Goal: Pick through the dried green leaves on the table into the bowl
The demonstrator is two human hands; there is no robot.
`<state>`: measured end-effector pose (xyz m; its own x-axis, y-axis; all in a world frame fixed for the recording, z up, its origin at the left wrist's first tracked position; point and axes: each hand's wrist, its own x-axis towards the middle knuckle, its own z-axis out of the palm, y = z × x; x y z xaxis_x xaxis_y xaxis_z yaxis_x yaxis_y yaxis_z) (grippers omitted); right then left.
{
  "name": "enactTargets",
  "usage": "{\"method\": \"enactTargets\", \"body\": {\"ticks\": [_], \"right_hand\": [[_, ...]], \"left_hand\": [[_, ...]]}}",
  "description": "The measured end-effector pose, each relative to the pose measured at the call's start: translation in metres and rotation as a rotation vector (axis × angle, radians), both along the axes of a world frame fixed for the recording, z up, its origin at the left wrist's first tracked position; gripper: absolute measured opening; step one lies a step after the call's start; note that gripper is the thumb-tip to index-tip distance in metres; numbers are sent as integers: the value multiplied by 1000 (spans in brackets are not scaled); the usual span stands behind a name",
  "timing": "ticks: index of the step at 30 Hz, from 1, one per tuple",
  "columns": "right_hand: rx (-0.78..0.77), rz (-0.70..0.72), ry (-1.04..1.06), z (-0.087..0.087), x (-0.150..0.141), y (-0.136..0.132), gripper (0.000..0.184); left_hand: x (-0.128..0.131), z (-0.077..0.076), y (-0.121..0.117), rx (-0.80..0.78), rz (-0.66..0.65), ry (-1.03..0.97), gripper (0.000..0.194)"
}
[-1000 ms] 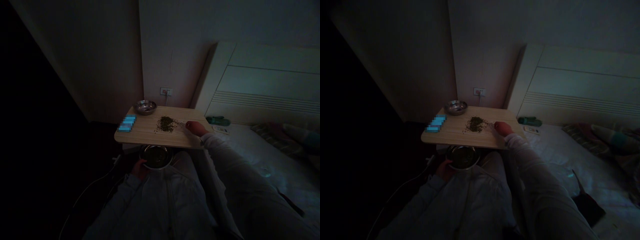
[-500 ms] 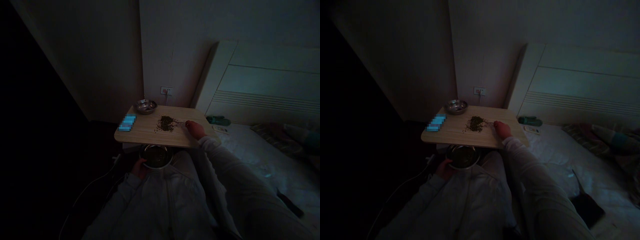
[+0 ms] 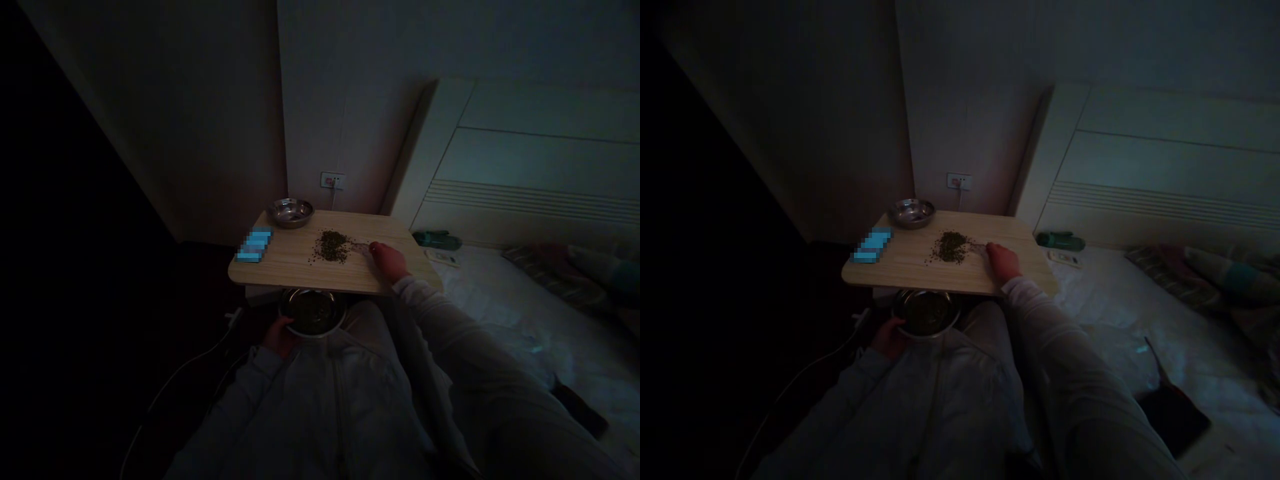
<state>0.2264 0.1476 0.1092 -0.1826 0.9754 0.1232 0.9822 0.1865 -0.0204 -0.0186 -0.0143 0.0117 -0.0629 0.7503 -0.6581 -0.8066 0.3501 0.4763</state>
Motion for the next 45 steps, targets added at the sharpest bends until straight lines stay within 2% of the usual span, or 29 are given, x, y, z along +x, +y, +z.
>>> {"method": "enactTargets", "body": {"ticks": [8,16,20,28,34,41,45], "right_hand": [[15,-31,164,-15,0,-2,36],[91,-125,661,-27,-12,-3,43],[58,-141,805,-31,-22,-4,43],[43,-240,779,-29,-25,-10,41],[6,-215,682,-28,-30,-18,34],[-40,-178,681,-26,-30,-26,29],[-39,-164,683,-28,-31,-27,26]], "left_hand": [[-3,-6,1,1,-2,15,34],[-3,-11,2,1,-5,32,22],[-4,-12,2,14,-14,44,18],[-1,-5,2,-19,2,70,21],[2,0,0,-12,-61,68,30],[6,6,-1,-47,-143,99,23],[7,7,-1,-51,-161,100,27]]}}
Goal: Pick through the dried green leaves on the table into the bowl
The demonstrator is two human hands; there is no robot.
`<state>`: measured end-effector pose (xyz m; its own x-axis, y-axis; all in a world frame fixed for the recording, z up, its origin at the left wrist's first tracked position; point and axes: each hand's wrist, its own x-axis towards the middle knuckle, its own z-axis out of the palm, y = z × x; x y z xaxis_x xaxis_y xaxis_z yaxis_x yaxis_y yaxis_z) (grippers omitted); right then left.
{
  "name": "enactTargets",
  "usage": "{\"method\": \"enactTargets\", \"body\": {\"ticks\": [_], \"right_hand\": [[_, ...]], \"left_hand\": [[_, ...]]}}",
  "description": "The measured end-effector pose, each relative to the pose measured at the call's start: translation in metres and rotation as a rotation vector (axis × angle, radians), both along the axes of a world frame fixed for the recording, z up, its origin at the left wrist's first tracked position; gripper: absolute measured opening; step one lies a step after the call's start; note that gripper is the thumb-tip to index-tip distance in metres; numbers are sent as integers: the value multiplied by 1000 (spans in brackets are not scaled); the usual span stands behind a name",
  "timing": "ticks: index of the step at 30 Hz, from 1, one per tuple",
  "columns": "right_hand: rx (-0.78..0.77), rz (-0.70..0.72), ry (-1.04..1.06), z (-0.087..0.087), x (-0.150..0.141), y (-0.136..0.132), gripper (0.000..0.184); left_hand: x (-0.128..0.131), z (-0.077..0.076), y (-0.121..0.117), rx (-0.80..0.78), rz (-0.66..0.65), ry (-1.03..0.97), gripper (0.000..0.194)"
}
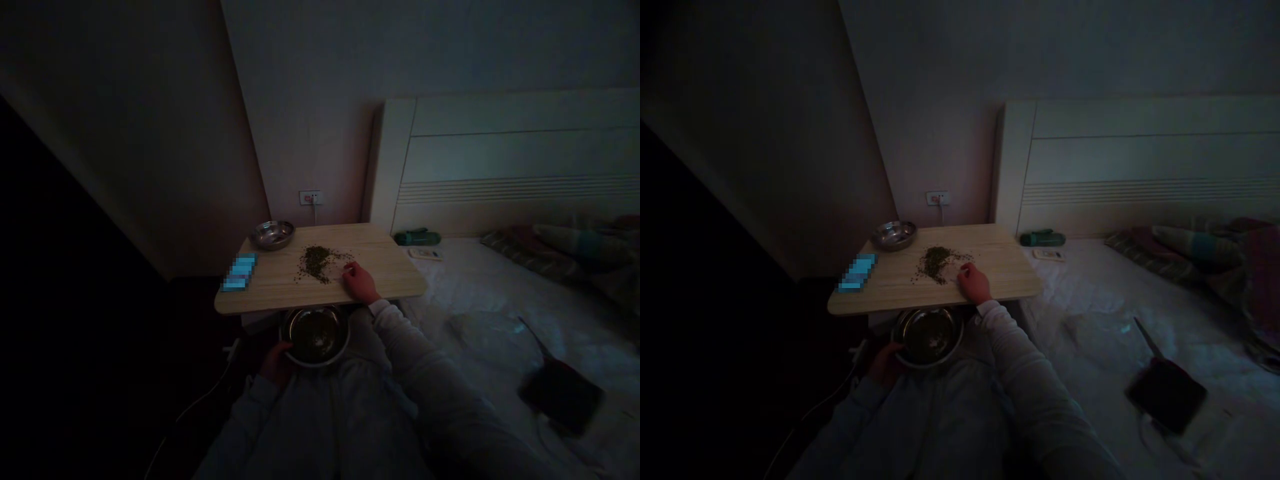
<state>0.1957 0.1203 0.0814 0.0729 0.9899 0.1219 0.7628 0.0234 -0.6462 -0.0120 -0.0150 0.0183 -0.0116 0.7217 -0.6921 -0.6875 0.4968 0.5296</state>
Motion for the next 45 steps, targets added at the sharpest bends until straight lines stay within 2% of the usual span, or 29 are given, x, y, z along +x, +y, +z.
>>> {"method": "enactTargets", "body": {"ticks": [7,12,16,21,27,32,36,45], "right_hand": [[-2,52,4,0,1,-2,25],[-2,98,70,0,2,-1,25],[2,61,225,-2,5,2,26],[40,-44,362,-2,8,3,25],[113,-169,268,-3,9,1,25],[75,-205,138,-2,5,-2,24],[33,-195,57,1,3,-4,22],[25,-181,16,-2,3,-3,19]], "left_hand": [[9,-6,10,101,-43,-107,37],[18,3,16,94,-59,-152,44],[22,8,17,51,-41,-125,43],[18,0,14,90,-56,-152,49],[13,-17,15,113,-89,-157,50],[11,-29,18,104,-83,-161,42],[10,-27,17,129,-112,-161,41],[13,-13,13,108,-102,-132,48]]}}
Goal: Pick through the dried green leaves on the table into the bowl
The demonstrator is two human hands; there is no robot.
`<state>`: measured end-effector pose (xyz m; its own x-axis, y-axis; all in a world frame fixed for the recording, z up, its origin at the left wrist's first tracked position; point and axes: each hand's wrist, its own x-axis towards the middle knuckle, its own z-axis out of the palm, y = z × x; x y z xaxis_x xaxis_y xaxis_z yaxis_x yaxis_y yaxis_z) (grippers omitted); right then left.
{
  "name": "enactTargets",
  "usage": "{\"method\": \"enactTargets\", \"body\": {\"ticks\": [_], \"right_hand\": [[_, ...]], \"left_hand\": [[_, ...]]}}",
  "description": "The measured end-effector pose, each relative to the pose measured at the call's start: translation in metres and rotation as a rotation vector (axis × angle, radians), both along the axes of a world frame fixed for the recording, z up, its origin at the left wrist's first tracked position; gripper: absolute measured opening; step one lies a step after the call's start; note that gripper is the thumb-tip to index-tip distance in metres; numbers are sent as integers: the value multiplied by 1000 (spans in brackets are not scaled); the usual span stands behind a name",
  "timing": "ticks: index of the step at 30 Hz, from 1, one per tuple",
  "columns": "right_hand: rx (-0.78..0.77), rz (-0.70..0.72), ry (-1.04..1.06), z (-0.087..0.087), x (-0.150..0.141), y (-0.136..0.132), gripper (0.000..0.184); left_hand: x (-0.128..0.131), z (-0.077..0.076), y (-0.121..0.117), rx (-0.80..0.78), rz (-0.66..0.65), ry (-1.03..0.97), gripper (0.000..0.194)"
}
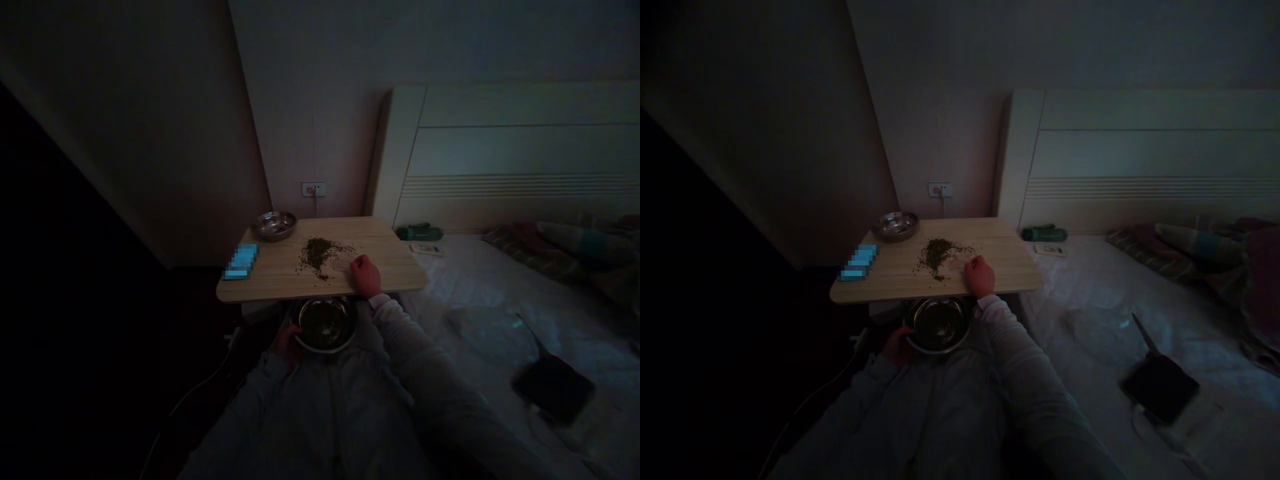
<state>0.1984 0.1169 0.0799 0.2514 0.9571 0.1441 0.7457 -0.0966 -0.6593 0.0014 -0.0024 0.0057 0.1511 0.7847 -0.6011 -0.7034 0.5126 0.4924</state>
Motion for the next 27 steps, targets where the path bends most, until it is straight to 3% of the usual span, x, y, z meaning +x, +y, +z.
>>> {"method": "enactTargets", "body": {"ticks": [7,11,17,27], "right_hand": [[70,50,143,-6,4,6,16],[48,229,302,-7,3,7,14],[-25,401,329,-4,-1,4,14],[-42,304,217,0,-11,8,16]], "left_hand": [[-1,-5,3,-12,11,17,47],[-3,-9,4,6,2,13,44],[-4,-2,2,-33,-11,44,36],[-3,-6,4,-45,-12,54,39]]}}
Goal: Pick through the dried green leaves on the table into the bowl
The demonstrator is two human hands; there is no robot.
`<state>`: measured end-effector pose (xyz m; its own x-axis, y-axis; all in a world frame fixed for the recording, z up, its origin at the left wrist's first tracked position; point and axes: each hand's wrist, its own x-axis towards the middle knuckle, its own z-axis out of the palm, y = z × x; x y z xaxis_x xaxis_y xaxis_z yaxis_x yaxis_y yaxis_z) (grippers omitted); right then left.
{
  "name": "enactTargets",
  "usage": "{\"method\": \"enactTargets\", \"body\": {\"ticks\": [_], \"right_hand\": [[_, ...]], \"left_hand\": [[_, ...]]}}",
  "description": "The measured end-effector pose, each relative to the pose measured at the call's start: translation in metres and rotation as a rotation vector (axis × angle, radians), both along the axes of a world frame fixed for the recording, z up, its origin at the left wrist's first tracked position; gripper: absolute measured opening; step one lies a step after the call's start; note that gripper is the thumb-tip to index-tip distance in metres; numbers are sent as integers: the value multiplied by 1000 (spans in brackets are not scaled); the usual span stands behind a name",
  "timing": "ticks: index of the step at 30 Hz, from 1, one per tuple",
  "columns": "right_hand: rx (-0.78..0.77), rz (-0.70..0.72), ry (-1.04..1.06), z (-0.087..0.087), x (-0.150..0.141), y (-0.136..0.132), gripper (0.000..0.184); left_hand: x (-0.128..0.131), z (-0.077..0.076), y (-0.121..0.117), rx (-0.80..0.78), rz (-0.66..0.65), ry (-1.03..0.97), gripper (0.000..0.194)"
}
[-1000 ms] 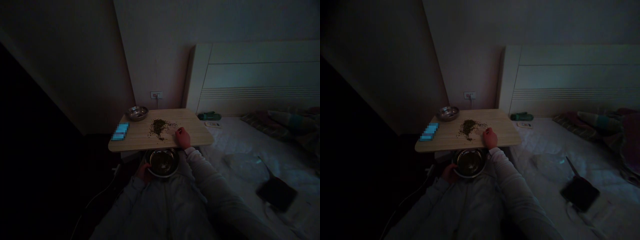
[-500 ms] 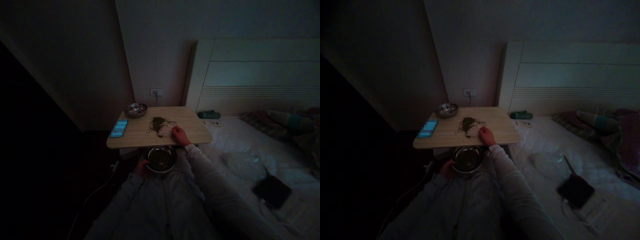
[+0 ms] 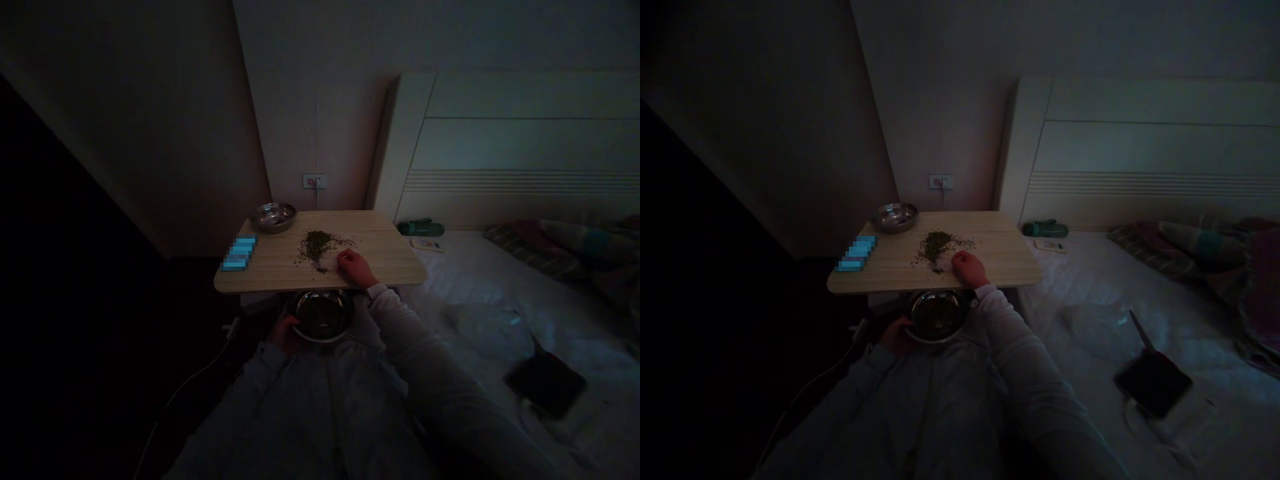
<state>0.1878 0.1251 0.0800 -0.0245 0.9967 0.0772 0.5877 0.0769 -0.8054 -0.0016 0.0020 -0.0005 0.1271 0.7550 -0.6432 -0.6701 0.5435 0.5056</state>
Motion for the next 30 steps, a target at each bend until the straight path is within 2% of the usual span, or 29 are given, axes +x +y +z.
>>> {"method": "enactTargets", "body": {"ticks": [4,10,20,30], "right_hand": [[-12,-41,-69,0,-3,-2,17],[-5,41,-46,0,-1,-6,17],[-10,13,19,-1,0,-4,18],[12,8,17,-3,2,-2,18]], "left_hand": [[0,0,0,-4,-3,2,45],[2,5,-2,7,10,-27,46],[-2,-6,-1,49,3,-15,46],[-3,-4,1,14,-5,0,44]]}}
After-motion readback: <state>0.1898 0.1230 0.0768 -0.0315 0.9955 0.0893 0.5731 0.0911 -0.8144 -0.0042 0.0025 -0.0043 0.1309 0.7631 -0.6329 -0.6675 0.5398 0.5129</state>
